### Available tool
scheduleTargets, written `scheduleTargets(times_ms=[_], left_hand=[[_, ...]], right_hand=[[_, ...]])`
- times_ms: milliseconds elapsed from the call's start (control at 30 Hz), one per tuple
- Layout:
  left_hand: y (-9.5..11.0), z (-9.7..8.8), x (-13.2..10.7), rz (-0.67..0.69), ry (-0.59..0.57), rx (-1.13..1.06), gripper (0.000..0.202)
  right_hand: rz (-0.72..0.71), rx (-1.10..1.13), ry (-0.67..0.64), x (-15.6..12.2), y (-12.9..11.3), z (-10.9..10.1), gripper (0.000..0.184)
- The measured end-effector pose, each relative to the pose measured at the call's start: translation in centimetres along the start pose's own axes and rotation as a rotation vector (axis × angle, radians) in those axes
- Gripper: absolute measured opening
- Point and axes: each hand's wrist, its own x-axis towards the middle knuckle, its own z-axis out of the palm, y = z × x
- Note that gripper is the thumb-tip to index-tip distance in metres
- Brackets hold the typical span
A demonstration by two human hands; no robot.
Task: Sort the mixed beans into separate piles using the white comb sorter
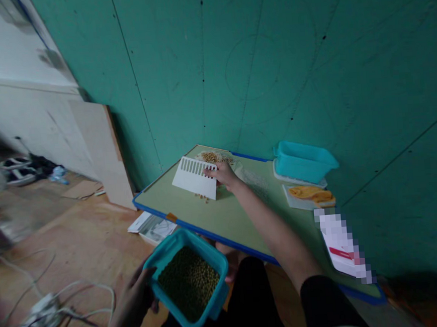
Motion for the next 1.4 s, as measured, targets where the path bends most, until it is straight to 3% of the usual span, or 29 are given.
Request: scheduleTargets(times_ms=[267, 533, 900, 1133, 1400], left_hand=[[0.4, -0.6, 0.9, 0.009, -0.018, -0.031, 0.090], [2.0, -0.4, 1.1, 0.035, -0.025, -0.037, 0.085], [0.8, -1.5, 3.1, 0.067, -0.071, -0.035, 0.078], [1.5, -1.3, 2.5, 0.109, -0.090, -0.018, 0.067], [1.0, -0.7, 1.7, 0.092, -0.093, -0.051, 0.068]], right_hand=[[0.025, 0.021, -0.017, -0.8, -0.4, 0.6, 0.036], [0.010, 0.011, -0.055, -1.9, -0.7, 1.1, 0.037], [-0.218, -0.229, -0.061, -3.9, -0.4, -0.2, 0.045], [-0.290, -0.393, -0.027, -7.1, -0.4, -2.4, 0.041], [-0.341, -0.589, 0.018, -12.9, -1.3, -4.6, 0.036]])
